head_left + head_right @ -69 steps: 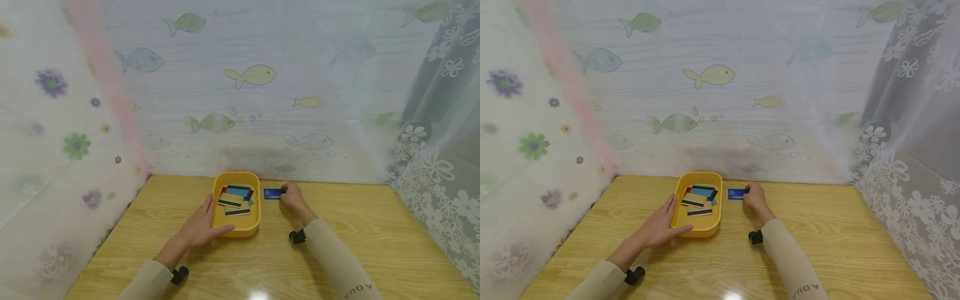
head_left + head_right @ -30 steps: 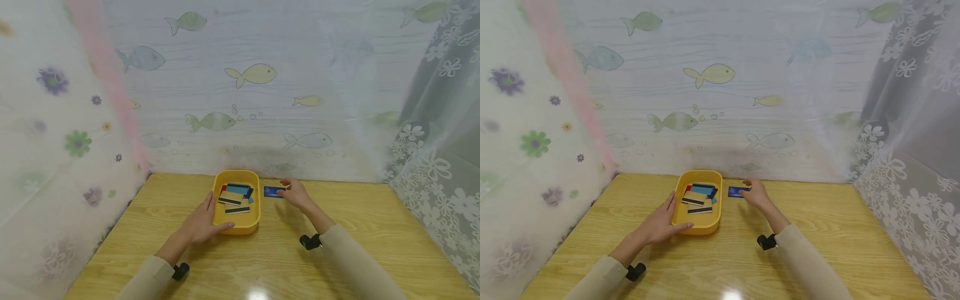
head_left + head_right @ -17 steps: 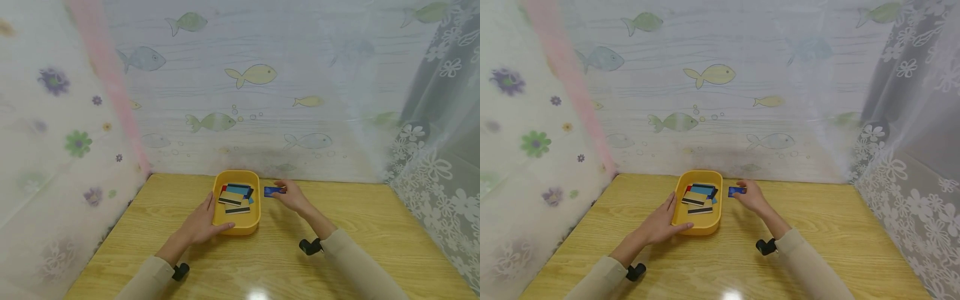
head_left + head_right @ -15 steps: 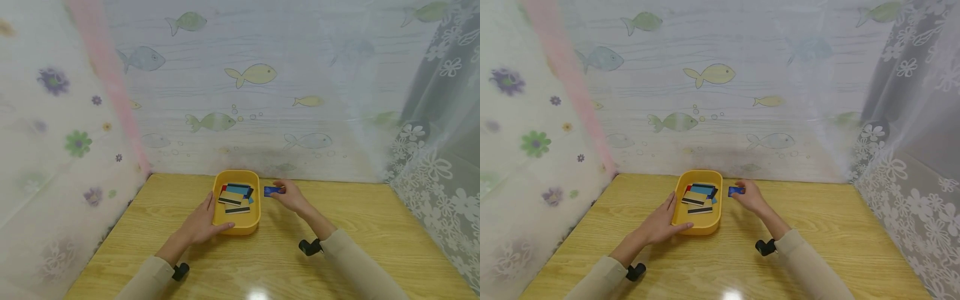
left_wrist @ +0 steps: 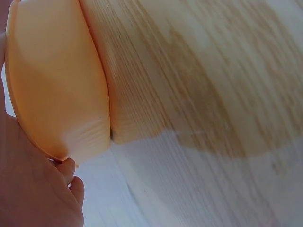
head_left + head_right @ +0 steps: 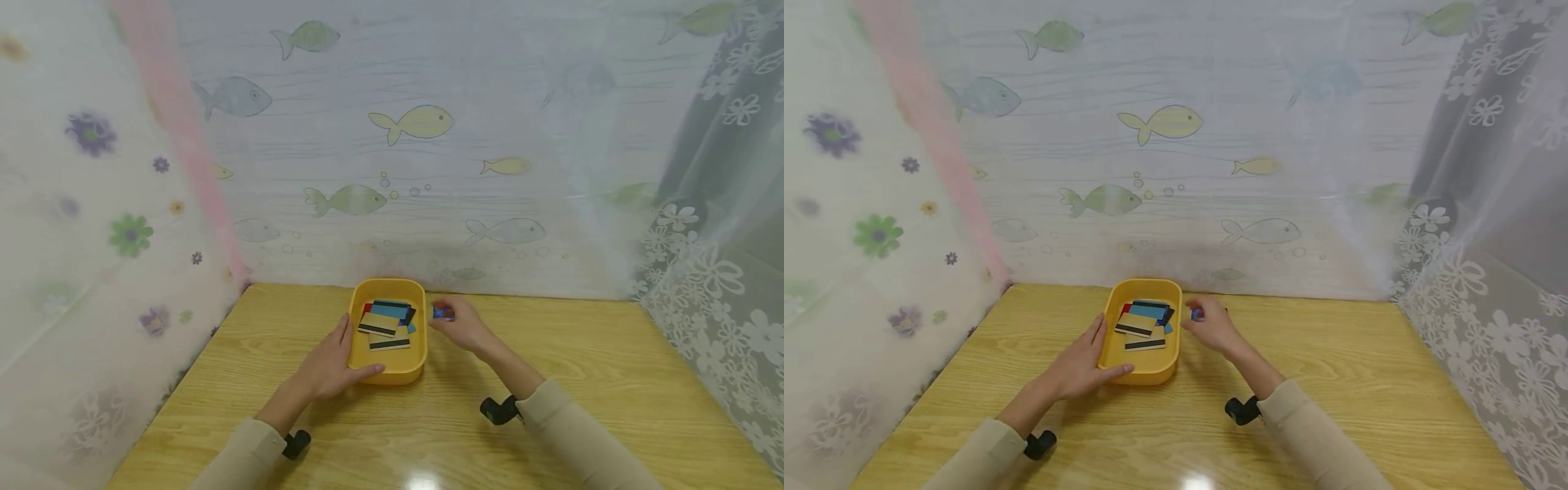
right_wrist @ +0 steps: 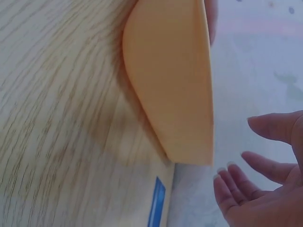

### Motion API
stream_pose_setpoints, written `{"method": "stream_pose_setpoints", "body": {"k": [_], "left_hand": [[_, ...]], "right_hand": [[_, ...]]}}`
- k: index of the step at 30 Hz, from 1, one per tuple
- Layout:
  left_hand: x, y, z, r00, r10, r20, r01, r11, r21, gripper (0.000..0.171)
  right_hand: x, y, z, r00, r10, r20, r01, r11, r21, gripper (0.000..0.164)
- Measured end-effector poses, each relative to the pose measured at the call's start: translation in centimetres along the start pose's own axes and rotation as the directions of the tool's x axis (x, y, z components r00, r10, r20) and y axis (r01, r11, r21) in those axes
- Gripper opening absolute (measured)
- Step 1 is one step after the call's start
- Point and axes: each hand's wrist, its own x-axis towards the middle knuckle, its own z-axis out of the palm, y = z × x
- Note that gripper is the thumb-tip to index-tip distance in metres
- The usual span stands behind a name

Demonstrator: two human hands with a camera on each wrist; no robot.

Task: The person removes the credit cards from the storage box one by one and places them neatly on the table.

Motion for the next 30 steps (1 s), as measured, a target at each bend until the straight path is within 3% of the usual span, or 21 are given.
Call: {"method": "stream_pose_setpoints", "body": {"k": [17,30], "left_hand": [[-0.1,0.1,-0.2,1.0,-0.01,0.004,0.01,1.0,-0.022,0.121],[0.0,-0.1,-0.1,1.0,0.021,-0.003,-0.021,1.0,-0.006,0.118]], "right_hand": [[0.7,-2.3,3.2,0.997,-0.047,0.067,0.045,0.998,0.037,0.039],[2.0,-3.6,5.5,0.989,-0.07,0.133,0.069,0.998,0.015,0.047]]}}
